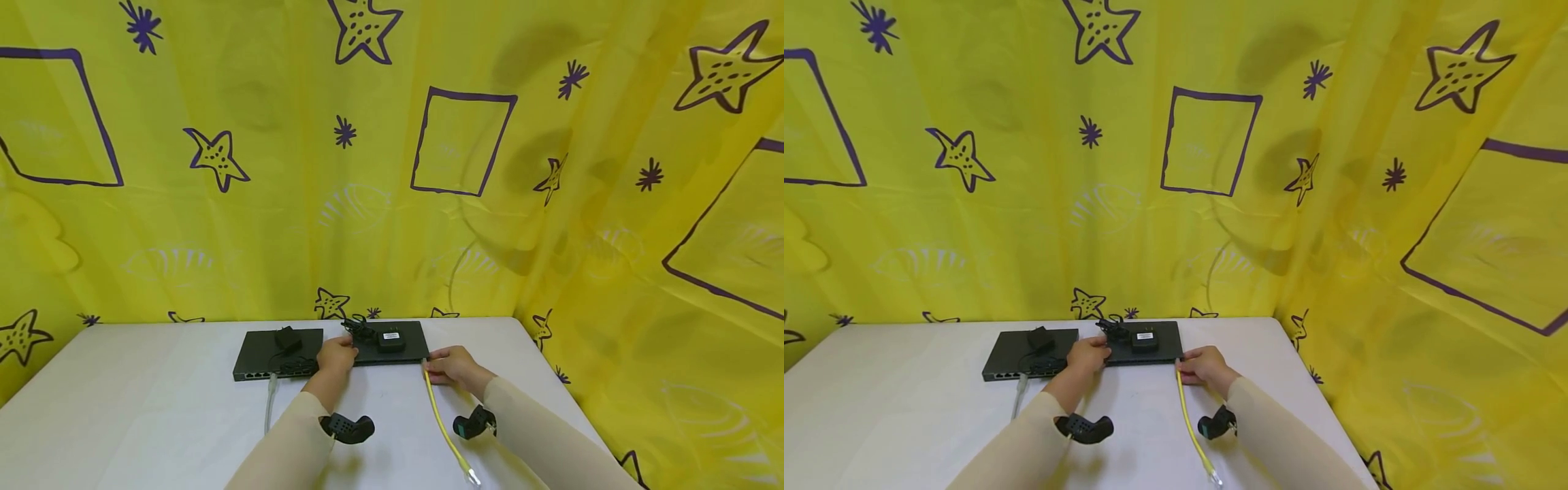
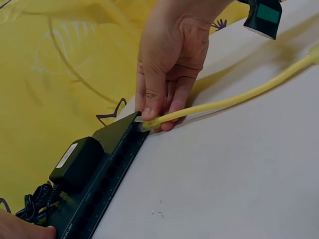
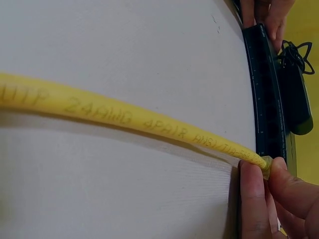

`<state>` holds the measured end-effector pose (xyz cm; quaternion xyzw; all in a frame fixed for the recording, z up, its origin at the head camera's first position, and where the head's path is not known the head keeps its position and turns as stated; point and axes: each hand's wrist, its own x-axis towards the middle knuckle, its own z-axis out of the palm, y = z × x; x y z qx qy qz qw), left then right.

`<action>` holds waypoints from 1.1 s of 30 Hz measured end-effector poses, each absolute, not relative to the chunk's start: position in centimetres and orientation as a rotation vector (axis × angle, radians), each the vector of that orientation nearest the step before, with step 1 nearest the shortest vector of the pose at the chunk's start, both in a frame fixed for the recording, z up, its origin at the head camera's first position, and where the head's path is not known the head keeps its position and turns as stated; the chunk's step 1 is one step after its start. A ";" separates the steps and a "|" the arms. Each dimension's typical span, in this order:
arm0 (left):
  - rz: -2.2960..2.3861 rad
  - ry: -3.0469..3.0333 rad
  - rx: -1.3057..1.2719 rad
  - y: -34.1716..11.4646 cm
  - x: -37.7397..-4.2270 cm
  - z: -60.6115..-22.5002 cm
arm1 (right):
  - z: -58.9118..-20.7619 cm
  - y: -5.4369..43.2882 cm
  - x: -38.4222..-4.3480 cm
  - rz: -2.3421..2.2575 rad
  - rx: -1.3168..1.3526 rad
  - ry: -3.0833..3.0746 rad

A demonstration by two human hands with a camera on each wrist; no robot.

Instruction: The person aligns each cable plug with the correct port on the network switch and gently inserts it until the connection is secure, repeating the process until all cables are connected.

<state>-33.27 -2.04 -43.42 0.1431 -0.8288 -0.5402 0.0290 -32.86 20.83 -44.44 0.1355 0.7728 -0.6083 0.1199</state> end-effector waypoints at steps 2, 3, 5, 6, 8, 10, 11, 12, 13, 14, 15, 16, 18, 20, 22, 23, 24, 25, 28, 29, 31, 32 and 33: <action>-1.699 -2.552 0.482 -2.1 -33.6 -43.5 | -44.5 20.8 -33.0 -1.786 0.396 2.248; -1.739 -2.539 0.515 -2.1 -33.8 -43.5 | -44.5 20.8 -33.0 -1.792 0.393 2.243; -1.808 -2.517 0.584 -2.1 -34.1 -43.5 | -44.4 20.8 -33.1 -1.791 0.402 2.239; -1.854 -2.497 0.624 -2.1 -34.2 -43.4 | -44.3 20.8 -33.1 -1.796 0.401 2.236; -1.935 -2.454 0.686 -2.1 -34.5 -43.3 | -44.3 20.8 -33.2 -1.795 0.410 2.234; -1.991 -2.419 0.742 -2.1 -34.7 -43.2 | -44.2 20.8 -33.3 -1.799 0.413 2.228; -2.015 -2.402 0.762 -2.1 -34.9 -43.2 | -44.2 20.8 -33.3 -1.810 0.412 2.219; -2.032 -2.391 0.775 -2.0 -34.9 -43.1 | -44.1 20.8 -33.2 -1.815 0.409 2.214; -2.042 -2.386 0.783 -2.0 -35.0 -43.1 | -44.1 20.8 -33.2 -1.818 0.406 2.209; -2.040 -2.391 0.788 -2.0 -35.0 -43.1 | -44.1 20.8 -33.1 -1.823 0.401 2.202; -2.049 -2.383 0.796 -2.0 -35.0 -43.1 | -44.0 20.9 -33.1 -1.826 0.396 2.198; -2.053 -2.383 0.797 -2.0 -35.0 -43.1 | -44.0 20.9 -33.0 -1.826 0.392 2.195; -2.053 -2.392 0.798 -1.9 -34.9 -43.1 | -44.0 20.9 -32.8 -1.822 0.391 2.192; -2.044 -2.400 0.797 -2.0 -34.8 -43.1 | -44.0 20.8 -32.8 -1.811 0.396 2.194; -2.032 -2.425 0.776 -2.0 -34.7 -43.0 | -43.8 20.8 -32.8 -1.791 0.409 2.201; -2.025 -2.440 0.767 -2.1 -34.6 -42.9 | -43.7 20.8 -32.7 -1.781 0.415 2.203; -2.027 -2.448 0.756 -2.1 -34.6 -42.9 | -43.5 20.7 -32.7 -1.766 0.420 2.207; -2.032 -2.455 0.743 -2.2 -34.7 -42.9 | -43.4 20.7 -32.7 -1.752 0.425 2.208; -2.106 -2.438 0.709 -2.4 -34.9 -43.1 | -42.9 20.9 -32.7 -1.727 0.406 2.196; -2.152 -2.415 0.702 -2.5 -35.0 -43.1 | -42.7 20.9 -32.6 -1.715 0.392 2.194; -2.259 -2.352 0.681 -2.7 -35.0 -42.8 | -42.4 21.1 -32.7 -1.690 0.346 2.187; -2.309 -2.323 0.671 -2.8 -34.9 -42.6 | -42.2 21.2 -32.7 -1.676 0.324 2.190; -2.358 -2.295 0.662 -3.0 -34.8 -42.3 | -42.0 21.3 -32.8 -1.663 0.298 2.191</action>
